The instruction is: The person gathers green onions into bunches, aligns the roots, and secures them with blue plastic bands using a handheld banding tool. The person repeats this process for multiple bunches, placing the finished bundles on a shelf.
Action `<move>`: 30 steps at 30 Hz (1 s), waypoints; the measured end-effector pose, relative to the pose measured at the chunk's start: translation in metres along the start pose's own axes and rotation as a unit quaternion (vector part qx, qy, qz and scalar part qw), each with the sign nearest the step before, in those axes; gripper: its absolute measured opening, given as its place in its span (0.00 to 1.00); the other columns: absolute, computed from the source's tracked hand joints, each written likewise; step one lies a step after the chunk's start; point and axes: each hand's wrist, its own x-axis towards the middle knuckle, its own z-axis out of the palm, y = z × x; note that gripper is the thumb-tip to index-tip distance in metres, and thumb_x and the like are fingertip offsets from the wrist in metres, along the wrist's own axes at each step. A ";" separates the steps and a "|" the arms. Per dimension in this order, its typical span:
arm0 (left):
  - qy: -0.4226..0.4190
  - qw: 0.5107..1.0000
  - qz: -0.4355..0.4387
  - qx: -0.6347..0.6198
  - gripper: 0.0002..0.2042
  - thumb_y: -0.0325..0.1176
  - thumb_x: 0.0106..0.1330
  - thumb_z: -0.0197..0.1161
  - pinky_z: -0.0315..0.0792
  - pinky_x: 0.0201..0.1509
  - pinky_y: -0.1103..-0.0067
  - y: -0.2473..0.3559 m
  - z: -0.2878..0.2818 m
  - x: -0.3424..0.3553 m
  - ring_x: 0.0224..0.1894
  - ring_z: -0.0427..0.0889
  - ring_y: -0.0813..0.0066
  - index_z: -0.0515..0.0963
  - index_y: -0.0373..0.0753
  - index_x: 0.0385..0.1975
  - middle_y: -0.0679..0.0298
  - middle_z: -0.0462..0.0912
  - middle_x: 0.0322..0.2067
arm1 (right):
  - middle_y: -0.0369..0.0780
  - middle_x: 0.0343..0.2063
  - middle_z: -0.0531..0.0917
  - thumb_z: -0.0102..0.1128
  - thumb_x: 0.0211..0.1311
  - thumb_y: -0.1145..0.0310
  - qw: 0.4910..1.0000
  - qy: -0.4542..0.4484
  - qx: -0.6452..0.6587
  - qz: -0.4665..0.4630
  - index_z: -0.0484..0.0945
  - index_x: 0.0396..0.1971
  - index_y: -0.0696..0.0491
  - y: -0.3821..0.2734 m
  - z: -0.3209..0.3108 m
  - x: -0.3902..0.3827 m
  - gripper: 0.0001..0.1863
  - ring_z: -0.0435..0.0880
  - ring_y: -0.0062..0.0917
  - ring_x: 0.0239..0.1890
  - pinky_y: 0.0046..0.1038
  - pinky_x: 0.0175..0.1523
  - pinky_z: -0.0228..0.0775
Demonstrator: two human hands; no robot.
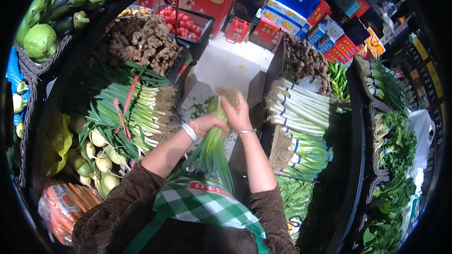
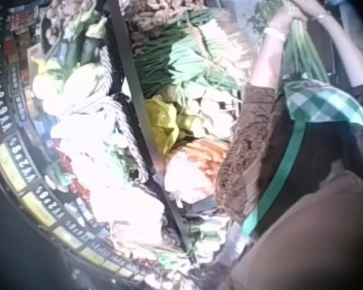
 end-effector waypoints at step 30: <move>0.080 0.995 0.039 -0.053 0.09 0.25 0.58 0.59 0.75 0.27 0.77 -0.007 -0.005 -0.004 0.24 0.81 0.71 0.74 0.32 0.37 0.58 0.81 0.27 | 0.51 0.58 0.69 0.51 0.70 0.58 0.983 -0.040 -0.174 -0.045 0.58 0.64 0.59 -0.012 0.013 0.003 0.30 0.66 0.37 0.61 0.33 0.66 0.56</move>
